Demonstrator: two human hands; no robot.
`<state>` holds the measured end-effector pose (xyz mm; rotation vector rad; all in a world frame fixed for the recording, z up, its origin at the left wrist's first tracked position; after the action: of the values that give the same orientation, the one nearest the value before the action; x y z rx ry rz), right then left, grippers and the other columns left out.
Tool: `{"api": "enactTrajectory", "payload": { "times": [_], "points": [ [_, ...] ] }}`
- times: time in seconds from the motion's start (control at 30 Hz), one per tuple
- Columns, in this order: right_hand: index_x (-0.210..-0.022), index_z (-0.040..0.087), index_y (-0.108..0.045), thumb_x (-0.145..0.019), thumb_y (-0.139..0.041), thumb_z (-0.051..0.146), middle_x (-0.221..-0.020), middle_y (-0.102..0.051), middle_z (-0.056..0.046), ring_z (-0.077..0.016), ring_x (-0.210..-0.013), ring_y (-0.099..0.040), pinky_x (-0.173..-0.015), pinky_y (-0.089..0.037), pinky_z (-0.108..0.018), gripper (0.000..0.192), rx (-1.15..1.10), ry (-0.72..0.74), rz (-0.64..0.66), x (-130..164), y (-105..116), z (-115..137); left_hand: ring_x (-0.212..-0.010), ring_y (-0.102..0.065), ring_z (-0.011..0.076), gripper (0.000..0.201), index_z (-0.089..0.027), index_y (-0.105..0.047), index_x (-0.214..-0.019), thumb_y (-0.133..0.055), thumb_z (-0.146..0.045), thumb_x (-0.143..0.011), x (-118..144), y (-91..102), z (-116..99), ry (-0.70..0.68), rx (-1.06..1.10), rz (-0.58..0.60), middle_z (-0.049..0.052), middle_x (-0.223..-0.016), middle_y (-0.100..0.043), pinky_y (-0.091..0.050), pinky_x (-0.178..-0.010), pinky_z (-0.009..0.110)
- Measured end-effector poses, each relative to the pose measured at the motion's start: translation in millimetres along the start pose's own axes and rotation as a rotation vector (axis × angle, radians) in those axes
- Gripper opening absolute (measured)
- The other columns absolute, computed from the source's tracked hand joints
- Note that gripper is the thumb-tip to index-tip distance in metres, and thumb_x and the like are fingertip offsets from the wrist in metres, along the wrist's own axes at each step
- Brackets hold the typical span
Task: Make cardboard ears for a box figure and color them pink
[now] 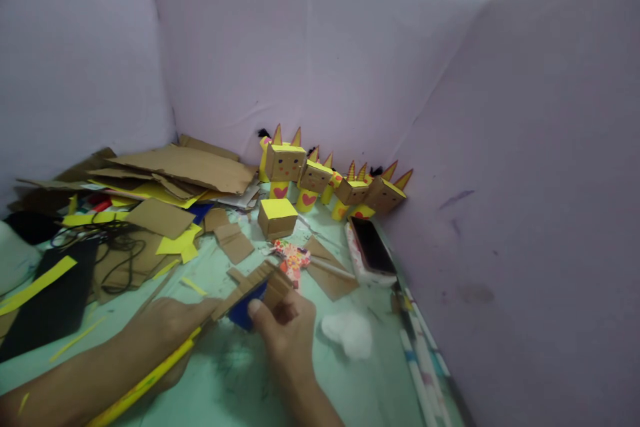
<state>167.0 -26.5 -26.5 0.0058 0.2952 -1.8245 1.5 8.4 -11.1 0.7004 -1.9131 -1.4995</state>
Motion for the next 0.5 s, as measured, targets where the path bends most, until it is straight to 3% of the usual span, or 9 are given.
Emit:
{"api": "enactTrajectory", "payload": {
  "times": [0.13,0.27,0.4,0.5],
  "points": [
    [-0.063,0.013,-0.064,-0.063,-0.073,0.032,-0.054,-0.059,0.000,-0.0118,-0.049,-0.048,-0.046,-0.039,-0.022,0.021,-0.029,-0.025,0.007,-1.9,1.3,-2.1,-0.063,-0.064,0.0233,0.036,-0.022,-0.057,-0.095,-0.047,-0.011,-0.062,0.3,-3.5,3.0,-0.006,0.071,-0.039,0.003,-0.067,-0.066,-0.042,-0.057,0.027],
    [-0.063,0.013,-0.065,-0.062,-0.075,0.031,-0.055,-0.061,0.000,-0.0119,-0.048,-0.049,-0.045,-0.039,-0.023,0.020,-0.048,-0.070,0.011,-4.4,5.0,-8.7,-0.062,-0.062,0.0191,0.019,-0.021,-0.057,-0.086,-0.042,-0.020,-0.076,1.1,0.9,0.6,-0.059,0.332,-0.073,0.004,-0.069,-0.066,-0.042,-0.056,0.024],
    [-0.064,0.013,-0.066,-0.059,-0.076,0.029,-0.056,-0.062,0.000,-0.0121,-0.050,-0.050,-0.047,-0.040,-0.023,0.019,-0.064,-0.128,0.060,-6.7,5.2,-10.7,-0.061,-0.058,0.0160,0.027,-0.019,-0.053,-0.072,-0.033,-0.031,-0.086,-1.6,13.0,-1.4,-0.056,0.589,-0.152,0.001,-0.065,-0.059,-0.043,-0.059,0.024],
    [-0.057,0.013,-0.063,-0.057,-0.073,0.024,-0.050,-0.055,0.003,-0.0091,-0.045,-0.044,-0.044,-0.035,-0.020,0.015,-0.068,-0.234,0.155,-6.4,0.8,-7.7,-0.048,-0.047,0.0121,0.031,-0.019,-0.047,-0.067,-0.035,-0.040,-0.087,-5.5,19.0,6.6,0.067,0.733,-0.197,-0.004,-0.052,-0.045,-0.038,-0.049,0.022]
  ]
}}
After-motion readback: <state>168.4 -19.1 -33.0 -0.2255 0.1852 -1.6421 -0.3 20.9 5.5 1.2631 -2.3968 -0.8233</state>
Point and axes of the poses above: each hand's wrist, its own x-axis away from the middle knuckle, its own y-axis out of the back of the hand, z = x × y, the point moved 2 cm from there along -x, towards the middle knuckle
